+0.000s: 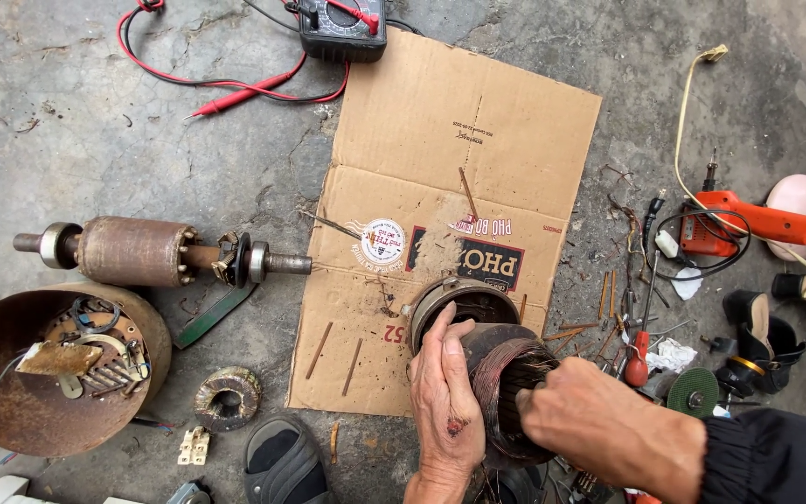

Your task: Extracting old copper wire windings from the slots of a motor stator using pliers and hands.

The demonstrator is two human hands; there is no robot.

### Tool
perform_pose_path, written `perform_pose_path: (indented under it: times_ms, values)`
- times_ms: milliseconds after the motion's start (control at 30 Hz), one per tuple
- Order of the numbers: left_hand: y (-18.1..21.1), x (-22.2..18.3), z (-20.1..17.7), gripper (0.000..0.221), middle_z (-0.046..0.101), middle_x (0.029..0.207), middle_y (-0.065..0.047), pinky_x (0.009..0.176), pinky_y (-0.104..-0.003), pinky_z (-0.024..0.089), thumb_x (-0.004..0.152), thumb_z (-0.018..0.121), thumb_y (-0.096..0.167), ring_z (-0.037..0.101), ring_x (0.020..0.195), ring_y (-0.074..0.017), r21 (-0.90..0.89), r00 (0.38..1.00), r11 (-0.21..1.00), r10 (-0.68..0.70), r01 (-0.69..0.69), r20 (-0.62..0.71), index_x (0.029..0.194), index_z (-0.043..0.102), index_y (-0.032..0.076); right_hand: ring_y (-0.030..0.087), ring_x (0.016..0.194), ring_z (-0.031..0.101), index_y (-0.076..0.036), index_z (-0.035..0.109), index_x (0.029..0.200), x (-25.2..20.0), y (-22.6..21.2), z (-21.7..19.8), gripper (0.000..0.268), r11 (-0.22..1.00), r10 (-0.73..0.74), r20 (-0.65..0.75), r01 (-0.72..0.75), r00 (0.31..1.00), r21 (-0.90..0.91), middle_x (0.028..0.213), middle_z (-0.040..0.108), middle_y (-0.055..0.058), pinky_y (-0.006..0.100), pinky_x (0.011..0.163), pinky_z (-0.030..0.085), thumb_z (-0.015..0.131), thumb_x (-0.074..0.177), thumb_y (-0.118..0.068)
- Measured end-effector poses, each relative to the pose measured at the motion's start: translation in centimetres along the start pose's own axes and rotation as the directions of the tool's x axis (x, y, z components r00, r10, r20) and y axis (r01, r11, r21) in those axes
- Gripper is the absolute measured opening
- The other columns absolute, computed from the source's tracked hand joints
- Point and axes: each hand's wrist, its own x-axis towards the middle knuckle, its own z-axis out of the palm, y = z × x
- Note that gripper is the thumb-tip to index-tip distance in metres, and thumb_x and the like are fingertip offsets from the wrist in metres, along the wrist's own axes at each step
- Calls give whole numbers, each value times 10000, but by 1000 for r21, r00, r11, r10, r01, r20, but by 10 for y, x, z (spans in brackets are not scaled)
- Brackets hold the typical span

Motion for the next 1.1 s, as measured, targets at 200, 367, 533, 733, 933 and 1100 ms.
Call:
perform_pose_path:
  times_ms: [200, 367, 533, 733, 933, 1100]
  values:
    - [-1, -2, 0, 550, 818, 1342, -63, 1109, -405, 475, 1126, 300, 309, 720, 1225, -234, -3, 999, 999, 34, -34, 3, 1535, 587, 79, 281, 530, 724, -173, 572, 872, -17, 14, 59, 141, 949, 295, -243, -254, 924, 187, 745, 761, 24, 430, 515, 570, 685, 916, -244]
    - [1, -2, 0, 544, 820, 1337, -54, 1101, -406, 475, 1122, 306, 301, 718, 1213, -234, 13, 999, 999, 33, -33, 5, 1537, 582, 86, 284, 533, 740, -172, 602, 840, -15, 18, 56, 181, 921, 361, -195, -314, 912, 232, 705, 783, 9, 425, 503, 578, 755, 866, -266]
    - [2, -1, -1, 562, 824, 1326, -72, 1098, -406, 494, 1117, 302, 317, 734, 1219, -244, -10, 1000, 1000, 15, -15, 3, 1545, 569, 69, 335, 640, 785, -142, 727, 836, 2, 14, 45, 179, 959, 280, -99, -283, 955, -19, 715, 783, 98, 475, 545, 605, 691, 951, -274]
    - [-2, -1, 0, 571, 815, 1355, -50, 1106, -404, 484, 1111, 295, 326, 727, 1227, -237, 5, 1000, 1000, 0, 0, 19, 1557, 559, 86, 343, 688, 761, -110, 767, 880, 9, 3, 28, 103, 981, 189, -23, -190, 982, -50, 847, 791, 107, 469, 615, 598, 699, 929, -170]
    - [0, 0, -2, 580, 818, 1338, -50, 1102, -401, 491, 1116, 286, 354, 720, 1239, -222, 5, 1000, 1000, -1, 1, 17, 1552, 574, 103, 252, 610, 747, -121, 683, 926, -8, 5, 44, 96, 978, 192, -209, -169, 959, 125, 865, 767, 33, 430, 590, 597, 718, 898, -206]
    - [2, 0, -4, 574, 814, 1352, -77, 1105, -407, 486, 1114, 292, 338, 723, 1239, -250, -20, 1000, 1000, 7, -7, 17, 1536, 586, 84, 212, 606, 660, -164, 607, 867, -17, -4, 61, 116, 949, 295, -475, -195, 829, 249, 782, 648, -12, 419, 543, 540, 717, 895, -188]
